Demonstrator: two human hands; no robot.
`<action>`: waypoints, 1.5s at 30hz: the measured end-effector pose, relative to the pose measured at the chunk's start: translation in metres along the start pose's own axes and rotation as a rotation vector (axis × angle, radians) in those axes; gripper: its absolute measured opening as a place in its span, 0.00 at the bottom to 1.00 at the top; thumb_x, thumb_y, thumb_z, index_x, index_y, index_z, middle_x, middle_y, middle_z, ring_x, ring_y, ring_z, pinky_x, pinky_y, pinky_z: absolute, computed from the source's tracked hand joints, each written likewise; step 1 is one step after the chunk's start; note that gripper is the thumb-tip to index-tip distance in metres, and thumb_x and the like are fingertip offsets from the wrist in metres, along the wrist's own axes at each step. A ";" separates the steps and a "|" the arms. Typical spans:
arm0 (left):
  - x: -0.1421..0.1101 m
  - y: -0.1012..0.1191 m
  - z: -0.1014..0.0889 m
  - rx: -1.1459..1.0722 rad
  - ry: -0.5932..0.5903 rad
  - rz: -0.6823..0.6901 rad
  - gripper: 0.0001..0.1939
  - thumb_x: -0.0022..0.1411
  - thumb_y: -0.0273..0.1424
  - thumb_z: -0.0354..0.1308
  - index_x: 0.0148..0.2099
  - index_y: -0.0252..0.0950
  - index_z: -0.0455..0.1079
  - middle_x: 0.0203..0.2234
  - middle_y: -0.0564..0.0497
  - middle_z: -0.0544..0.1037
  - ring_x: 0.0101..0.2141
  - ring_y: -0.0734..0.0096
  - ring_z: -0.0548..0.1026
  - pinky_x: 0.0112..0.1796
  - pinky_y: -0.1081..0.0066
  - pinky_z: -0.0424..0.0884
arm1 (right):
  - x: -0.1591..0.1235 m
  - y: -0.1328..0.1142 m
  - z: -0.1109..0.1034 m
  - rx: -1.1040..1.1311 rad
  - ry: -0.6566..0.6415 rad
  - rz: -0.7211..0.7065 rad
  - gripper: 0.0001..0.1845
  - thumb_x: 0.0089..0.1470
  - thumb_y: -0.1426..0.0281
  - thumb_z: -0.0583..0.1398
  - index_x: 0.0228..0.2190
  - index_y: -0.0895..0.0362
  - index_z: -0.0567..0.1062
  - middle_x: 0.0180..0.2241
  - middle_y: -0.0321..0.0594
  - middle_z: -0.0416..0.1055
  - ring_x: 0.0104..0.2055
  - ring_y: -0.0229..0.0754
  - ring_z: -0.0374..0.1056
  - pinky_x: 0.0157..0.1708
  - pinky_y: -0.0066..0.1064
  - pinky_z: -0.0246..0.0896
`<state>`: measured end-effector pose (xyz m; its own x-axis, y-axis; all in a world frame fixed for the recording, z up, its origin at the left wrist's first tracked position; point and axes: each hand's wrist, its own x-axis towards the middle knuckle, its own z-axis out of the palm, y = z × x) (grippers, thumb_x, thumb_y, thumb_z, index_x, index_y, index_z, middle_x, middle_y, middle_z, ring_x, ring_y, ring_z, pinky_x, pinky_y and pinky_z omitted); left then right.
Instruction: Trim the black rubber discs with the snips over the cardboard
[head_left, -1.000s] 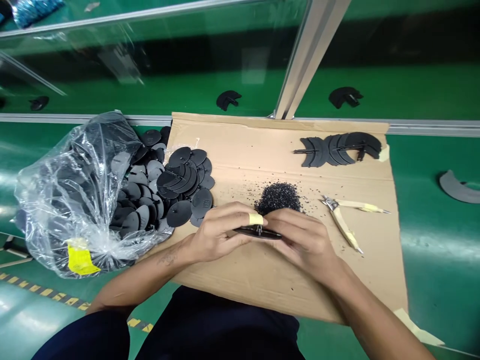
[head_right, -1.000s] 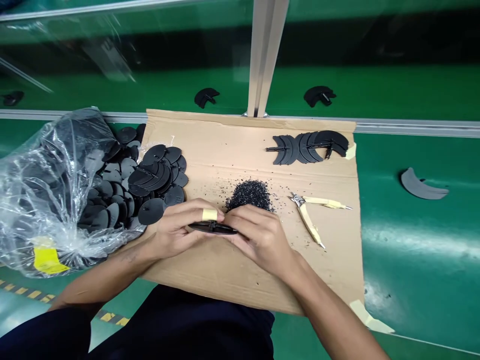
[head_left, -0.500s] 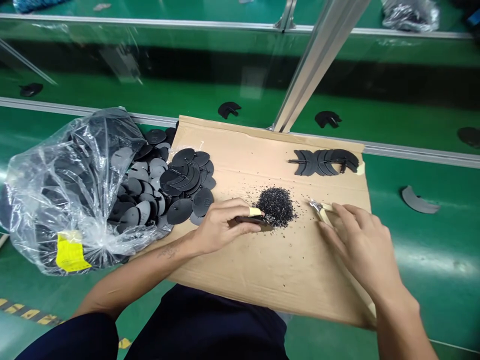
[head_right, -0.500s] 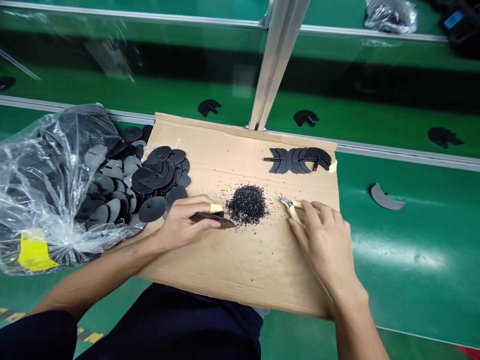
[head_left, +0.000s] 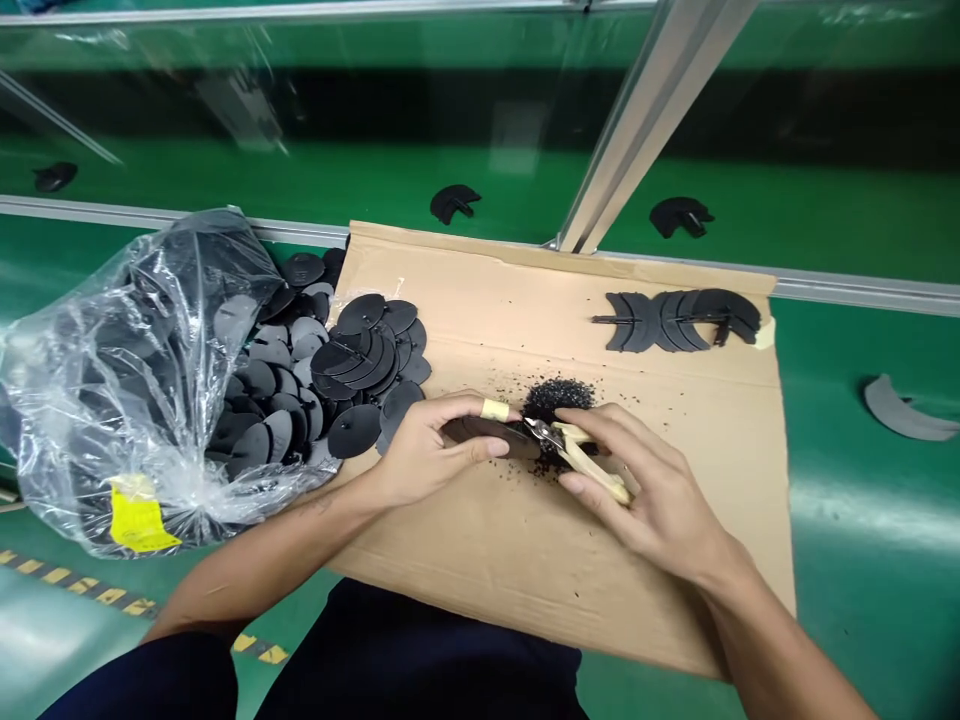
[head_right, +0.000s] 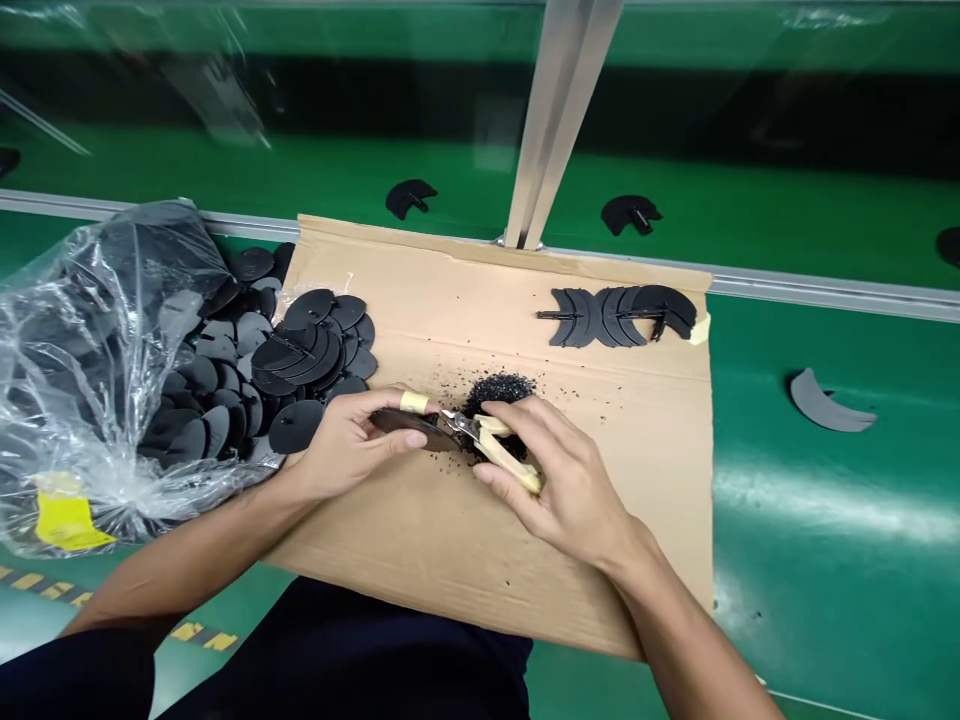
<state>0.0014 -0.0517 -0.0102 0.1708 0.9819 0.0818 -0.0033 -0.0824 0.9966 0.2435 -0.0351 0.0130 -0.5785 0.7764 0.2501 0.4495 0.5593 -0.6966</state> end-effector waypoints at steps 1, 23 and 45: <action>0.000 0.000 0.000 0.006 -0.012 0.003 0.12 0.59 0.33 0.70 0.45 0.34 0.80 0.40 0.46 0.85 0.41 0.67 0.83 0.44 0.73 0.79 | -0.002 0.002 0.001 -0.006 0.011 -0.028 0.20 0.65 0.65 0.60 0.56 0.56 0.68 0.45 0.49 0.73 0.44 0.47 0.72 0.41 0.39 0.72; -0.003 0.003 0.002 0.151 -0.140 0.082 0.11 0.61 0.29 0.68 0.47 0.34 0.79 0.38 0.48 0.83 0.40 0.72 0.81 0.44 0.77 0.77 | -0.014 0.008 -0.006 -0.190 0.012 -0.127 0.14 0.65 0.70 0.61 0.52 0.56 0.70 0.37 0.44 0.74 0.36 0.43 0.73 0.33 0.34 0.69; -0.012 -0.002 0.012 0.279 -0.074 0.292 0.10 0.64 0.27 0.65 0.46 0.33 0.71 0.39 0.46 0.83 0.41 0.69 0.82 0.43 0.72 0.80 | -0.013 -0.004 0.006 0.099 0.135 -0.147 0.14 0.61 0.76 0.61 0.49 0.56 0.72 0.38 0.45 0.77 0.38 0.44 0.74 0.35 0.36 0.72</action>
<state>0.0109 -0.0651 -0.0134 0.2727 0.8962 0.3499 0.2034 -0.4092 0.8895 0.2447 -0.0488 0.0082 -0.5332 0.7244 0.4370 0.2943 0.6431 -0.7070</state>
